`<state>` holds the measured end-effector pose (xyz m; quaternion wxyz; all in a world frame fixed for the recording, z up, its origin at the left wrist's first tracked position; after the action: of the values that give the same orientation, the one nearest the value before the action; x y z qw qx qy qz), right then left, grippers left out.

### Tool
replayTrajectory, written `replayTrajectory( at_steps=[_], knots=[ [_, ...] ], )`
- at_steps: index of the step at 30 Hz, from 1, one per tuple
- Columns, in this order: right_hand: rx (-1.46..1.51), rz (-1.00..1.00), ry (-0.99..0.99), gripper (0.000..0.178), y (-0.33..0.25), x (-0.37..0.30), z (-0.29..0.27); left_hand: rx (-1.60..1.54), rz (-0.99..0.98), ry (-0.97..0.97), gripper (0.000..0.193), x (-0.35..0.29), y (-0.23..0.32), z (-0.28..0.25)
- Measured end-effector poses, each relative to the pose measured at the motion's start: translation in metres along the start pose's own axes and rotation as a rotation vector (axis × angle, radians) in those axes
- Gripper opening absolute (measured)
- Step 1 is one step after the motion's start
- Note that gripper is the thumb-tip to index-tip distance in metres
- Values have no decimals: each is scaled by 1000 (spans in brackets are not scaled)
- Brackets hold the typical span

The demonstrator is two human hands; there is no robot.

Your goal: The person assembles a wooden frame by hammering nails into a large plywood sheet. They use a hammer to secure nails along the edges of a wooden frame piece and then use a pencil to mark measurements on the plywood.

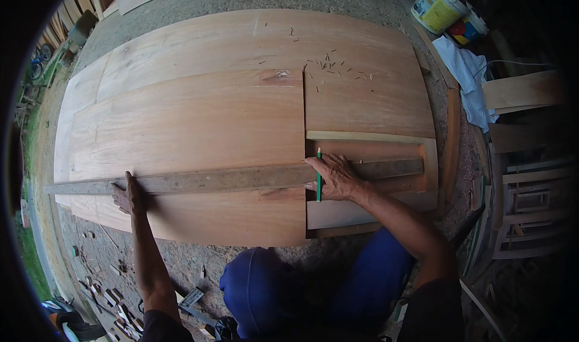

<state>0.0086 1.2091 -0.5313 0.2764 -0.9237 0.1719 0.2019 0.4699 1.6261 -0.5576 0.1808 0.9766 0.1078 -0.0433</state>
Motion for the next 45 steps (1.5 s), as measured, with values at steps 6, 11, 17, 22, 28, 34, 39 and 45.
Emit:
replayTrajectory(
  at_steps=[6,11,17,22,28,34,39,45],
  knots=[
    [-23,-8,54,68,-21,13,-10,-46,-78,30,96,24,-8,-13],
    [-22,53,24,84,-3,8,10,-192,-131,27,103,94,-2,-32],
    [11,116,-32,84,11,13,26,-159,-228,70,96,147,-55,-58],
    [104,196,-133,90,4,15,17,-257,-111,101,91,140,-42,-52],
    [8,174,-66,104,-19,18,2,-185,-135,-6,95,147,-29,-49],
    [-122,147,-33,110,-10,16,11,-129,-168,27,94,155,-17,-49],
    [86,293,-77,109,-21,11,5,-190,-87,42,89,156,-14,-43],
    [-54,21,52,108,-13,15,8,-222,-82,67,89,157,-19,-43]
  ],
)
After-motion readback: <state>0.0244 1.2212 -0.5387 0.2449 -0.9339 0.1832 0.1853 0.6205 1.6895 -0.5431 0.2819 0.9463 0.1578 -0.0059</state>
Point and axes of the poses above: each hand's wrist, its own x-axis towards the middle knuckle, its own z-axis out of the palm, y = z × x, the point moved 8 cm from there along x, towards the middle knuckle, and after that the axes turned 10 degrees about -y, right-handed, at the moved point
